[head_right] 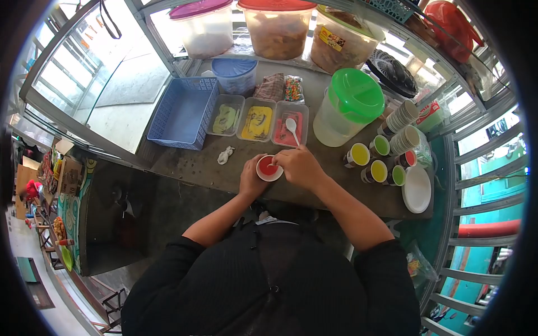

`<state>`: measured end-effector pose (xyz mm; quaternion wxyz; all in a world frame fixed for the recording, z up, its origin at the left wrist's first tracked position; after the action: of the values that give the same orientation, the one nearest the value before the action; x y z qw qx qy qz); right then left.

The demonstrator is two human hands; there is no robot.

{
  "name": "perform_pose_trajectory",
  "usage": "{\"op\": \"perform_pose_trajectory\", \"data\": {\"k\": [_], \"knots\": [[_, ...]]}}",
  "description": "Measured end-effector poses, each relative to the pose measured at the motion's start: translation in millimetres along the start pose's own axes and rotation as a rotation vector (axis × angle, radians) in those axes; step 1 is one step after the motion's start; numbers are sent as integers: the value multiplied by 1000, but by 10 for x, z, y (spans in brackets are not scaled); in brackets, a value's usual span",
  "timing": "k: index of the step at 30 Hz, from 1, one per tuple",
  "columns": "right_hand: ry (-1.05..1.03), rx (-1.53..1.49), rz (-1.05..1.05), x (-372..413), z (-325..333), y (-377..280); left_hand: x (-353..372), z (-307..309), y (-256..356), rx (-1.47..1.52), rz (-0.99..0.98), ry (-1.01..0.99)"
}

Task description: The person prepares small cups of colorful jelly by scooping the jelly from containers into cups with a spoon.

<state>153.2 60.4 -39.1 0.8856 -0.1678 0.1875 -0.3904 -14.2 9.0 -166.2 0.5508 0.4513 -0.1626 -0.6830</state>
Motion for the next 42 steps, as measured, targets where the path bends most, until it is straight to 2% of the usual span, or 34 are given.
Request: {"op": "perform_pose_trajectory", "data": {"k": [4,7,10,13,17,20,23,26,29,32,35,38,42], "knots": [[115,-278,-289,249,-218,114,1,8,0,12,-15,-3],[201,-631,-647,465,-504,157,-3,27,29,8,-38,11],[342,-878,-799,532,-591,290,3,18,16,0,-31,31],[385,-1002,-777,551,-602,499,-5,37,32,-9,-33,26],[470,-873,-621,481,-488,473,5,24,-14,-18,-28,30],[402,-621,-523,351,-194,124,21,11,-38,1,-12,58],[342,-165,-188,230,-59,-118,30,-20,-79,21,-3,59],[162,-80,-50,168,-115,-238,43,-26,-89,30,-10,35],[79,-26,58,157,-223,-263,47,-50,-100,18,-45,10],[-5,76,130,183,-177,-295,51,-53,-102,21,-56,17],[-115,-48,-23,131,-171,-138,38,-17,-42,32,-49,24],[-39,-85,-108,50,-60,-48,14,-14,-12,31,-49,30],[-15,51,40,-38,-34,-104,3,-9,8,16,-41,15]]}}
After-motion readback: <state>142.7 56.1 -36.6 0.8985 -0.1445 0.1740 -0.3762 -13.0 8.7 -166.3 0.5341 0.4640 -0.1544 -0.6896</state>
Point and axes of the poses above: each hand's wrist, its own x-axis away from the middle knuckle, its own z-axis out of the back of the hand, y = z × x, the point moved 3 cm from there along -x, towards the middle knuckle, and after that the axes turned 12 degrees about -z, right-handed, at the moved point
